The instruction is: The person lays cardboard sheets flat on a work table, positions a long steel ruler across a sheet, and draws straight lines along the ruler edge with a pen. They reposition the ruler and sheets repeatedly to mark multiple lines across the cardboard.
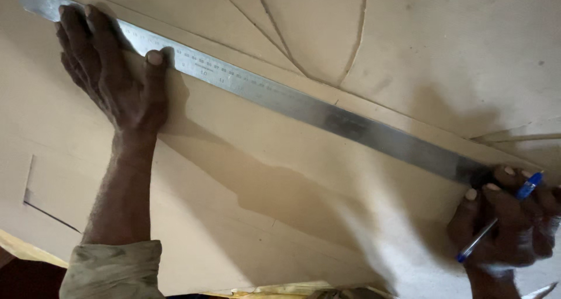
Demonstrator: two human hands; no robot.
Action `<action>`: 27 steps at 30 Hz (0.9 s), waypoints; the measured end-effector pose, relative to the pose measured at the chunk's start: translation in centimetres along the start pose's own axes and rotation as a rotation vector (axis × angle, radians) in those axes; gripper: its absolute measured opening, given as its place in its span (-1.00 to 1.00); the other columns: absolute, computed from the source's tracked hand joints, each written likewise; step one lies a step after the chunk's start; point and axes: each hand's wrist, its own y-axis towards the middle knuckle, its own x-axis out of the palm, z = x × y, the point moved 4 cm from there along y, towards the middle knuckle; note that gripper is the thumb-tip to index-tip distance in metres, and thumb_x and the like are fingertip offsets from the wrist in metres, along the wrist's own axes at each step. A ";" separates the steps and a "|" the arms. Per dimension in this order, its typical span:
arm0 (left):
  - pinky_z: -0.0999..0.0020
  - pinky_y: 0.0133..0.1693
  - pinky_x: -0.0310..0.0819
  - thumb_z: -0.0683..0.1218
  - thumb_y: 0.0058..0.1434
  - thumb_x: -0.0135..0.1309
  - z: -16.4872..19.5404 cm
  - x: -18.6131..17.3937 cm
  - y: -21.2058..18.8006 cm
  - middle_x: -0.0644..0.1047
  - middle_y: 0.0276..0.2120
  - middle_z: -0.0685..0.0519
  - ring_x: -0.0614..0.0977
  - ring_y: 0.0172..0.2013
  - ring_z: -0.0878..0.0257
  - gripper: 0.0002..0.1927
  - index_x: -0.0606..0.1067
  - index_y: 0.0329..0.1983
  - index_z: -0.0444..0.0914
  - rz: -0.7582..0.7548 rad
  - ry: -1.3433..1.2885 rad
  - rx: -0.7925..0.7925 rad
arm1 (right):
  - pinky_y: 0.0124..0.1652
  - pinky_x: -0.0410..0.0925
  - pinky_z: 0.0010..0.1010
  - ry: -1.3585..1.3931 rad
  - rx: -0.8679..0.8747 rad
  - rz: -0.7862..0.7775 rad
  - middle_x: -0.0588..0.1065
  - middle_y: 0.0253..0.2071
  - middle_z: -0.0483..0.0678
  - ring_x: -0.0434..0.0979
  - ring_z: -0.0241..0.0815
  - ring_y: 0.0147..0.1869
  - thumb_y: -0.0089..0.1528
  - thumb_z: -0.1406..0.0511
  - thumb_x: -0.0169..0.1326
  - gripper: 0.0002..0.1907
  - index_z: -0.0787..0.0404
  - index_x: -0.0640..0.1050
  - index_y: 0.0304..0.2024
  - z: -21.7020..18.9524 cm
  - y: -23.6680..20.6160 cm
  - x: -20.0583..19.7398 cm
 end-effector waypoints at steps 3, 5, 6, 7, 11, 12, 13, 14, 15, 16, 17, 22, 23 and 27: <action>-0.27 0.54 -0.27 0.61 0.46 -0.28 0.2 -0.1 -0.2 -0.05 0.64 -0.21 -0.07 0.59 -0.16 0.06 0.08 0.70 -0.23 -0.001 -0.026 -0.002 | 0.21 0.38 -0.10 0.022 0.009 -0.005 0.60 0.01 0.23 0.45 0.14 0.23 0.39 0.45 0.15 -0.89 0.37 0.49 -0.06 0.1 -0.1 0.0; -0.27 0.54 -0.28 0.61 0.45 -0.27 0.3 -0.1 -0.2 -0.05 0.64 -0.21 -0.08 0.59 -0.16 0.06 0.08 0.70 -0.22 0.004 -0.031 0.004 | 0.23 0.37 -0.09 0.031 0.031 -0.018 0.59 0.01 0.23 0.44 0.15 0.22 0.37 0.46 0.12 -0.88 0.38 0.50 -0.06 0.4 -0.2 0.0; -0.29 0.53 -0.29 0.60 0.44 -0.27 0.2 -0.1 -0.2 -0.05 0.64 -0.21 -0.08 0.59 -0.17 0.07 0.08 0.71 -0.22 0.006 -0.031 0.005 | 0.25 0.35 -0.08 0.020 0.029 -0.023 0.60 0.01 0.23 0.45 0.16 0.23 0.36 0.45 0.13 -0.88 0.37 0.51 -0.06 0.5 -0.2 0.0; -0.30 0.52 -0.31 0.60 0.43 -0.27 0.2 0.0 -0.1 -0.06 0.64 -0.21 -0.09 0.59 -0.18 0.08 0.08 0.71 -0.23 0.007 -0.031 0.006 | 0.27 0.33 -0.06 0.010 0.027 -0.027 0.60 0.01 0.23 0.45 0.17 0.23 0.35 0.45 0.13 -0.87 0.37 0.51 -0.06 0.6 -0.2 0.0; -0.29 0.53 -0.31 0.60 0.47 -0.27 -0.1 0.3 0.0 -0.07 0.62 -0.22 -0.11 0.62 -0.20 0.06 0.06 0.69 -0.24 0.003 -0.010 0.023 | 0.42 0.17 0.05 -0.005 0.017 -0.030 0.61 -0.01 0.23 0.48 0.15 0.27 0.33 0.42 0.16 -0.88 0.33 0.52 -0.09 0.9 -0.1 -0.1; -0.30 0.54 -0.32 0.60 0.49 -0.28 -0.2 0.4 -0.1 -0.08 0.61 -0.22 -0.12 0.61 -0.18 0.04 0.05 0.68 -0.25 -0.001 -0.016 0.023 | 0.46 0.13 0.07 -0.004 0.031 -0.038 0.61 -0.02 0.22 0.48 0.15 0.29 0.33 0.41 0.15 -0.88 0.31 0.52 -0.10 0.9 0.0 -0.1; -0.31 0.54 -0.33 0.59 0.50 -0.29 -0.2 0.6 -0.1 -0.09 0.61 -0.22 -0.12 0.60 -0.18 0.04 0.04 0.68 -0.26 -0.003 -0.018 0.023 | 0.50 0.09 0.10 -0.003 0.044 -0.046 0.61 -0.02 0.21 0.48 0.15 0.31 0.32 0.41 0.15 -0.89 0.30 0.52 -0.11 1.0 0.1 -0.1; -0.31 0.53 -0.34 0.59 0.50 -0.30 -0.3 0.7 -0.2 -0.09 0.60 -0.22 -0.13 0.60 -0.17 0.03 0.04 0.68 -0.26 -0.005 -0.019 0.022 | 0.54 0.05 0.12 -0.015 0.058 -0.055 0.62 -0.02 0.21 0.47 0.17 0.34 0.32 0.41 0.14 -0.89 0.29 0.52 -0.11 0.9 0.2 -0.1; -0.32 0.53 -0.34 0.59 0.49 -0.31 -0.4 0.8 -0.2 -0.10 0.60 -0.23 -0.13 0.59 -0.17 0.03 0.04 0.68 -0.25 -0.005 -0.013 0.020 | 0.57 0.02 0.15 -0.024 0.072 -0.065 0.62 -0.02 0.21 0.46 0.20 0.38 0.31 0.40 0.14 -0.89 0.28 0.52 -0.12 0.9 0.4 0.0; -0.32 0.52 -0.34 0.58 0.48 -0.32 -0.4 0.9 -0.2 -0.10 0.60 -0.23 -0.13 0.59 -0.17 0.03 0.04 0.68 -0.25 -0.007 -0.006 0.018 | 0.57 -0.02 0.16 0.000 0.079 -0.055 0.62 -0.02 0.20 0.45 0.20 0.38 0.32 0.40 0.13 -0.90 0.27 0.51 -0.12 0.8 0.6 0.0; -0.32 0.53 -0.34 0.58 0.48 -0.32 -0.5 0.9 -0.2 -0.10 0.60 -0.23 -0.13 0.59 -0.17 0.03 0.04 0.68 -0.25 -0.004 -0.002 0.021 | 0.57 -0.06 0.17 0.025 0.085 -0.045 0.62 -0.01 0.19 0.44 0.19 0.38 0.34 0.40 0.13 -0.91 0.26 0.50 -0.11 0.6 0.8 0.0; -0.34 0.50 -0.34 0.59 0.46 -0.29 -0.6 1.0 0.1 -0.09 0.63 -0.25 -0.13 0.57 -0.20 0.08 0.05 0.72 -0.25 0.005 0.035 0.033 | 0.52 -0.09 0.28 0.095 0.164 -0.016 0.58 -0.10 0.18 0.41 0.17 0.26 0.32 0.38 0.08 -0.92 0.27 0.47 -0.17 0.0 2.1 -0.1; -0.33 0.51 -0.33 0.59 0.48 -0.27 -0.5 0.9 0.1 -0.08 0.64 -0.24 -0.12 0.58 -0.20 0.06 0.06 0.72 -0.24 0.006 0.017 0.035 | 0.54 -0.10 0.27 0.089 0.177 -0.028 0.59 -0.08 0.16 0.40 0.17 0.29 0.34 0.37 0.06 -0.92 0.27 0.48 -0.15 -0.1 2.4 0.0; -0.30 0.53 -0.31 0.58 0.53 -0.21 -0.2 0.7 -0.1 -0.08 0.61 -0.23 -0.10 0.59 -0.18 0.01 0.09 0.69 -0.24 0.016 -0.030 0.031 | 0.49 -0.10 0.30 0.097 0.212 -0.057 0.57 -0.08 0.19 0.37 0.17 0.26 0.37 0.39 0.06 -0.94 0.29 0.46 -0.16 -0.6 3.5 -0.1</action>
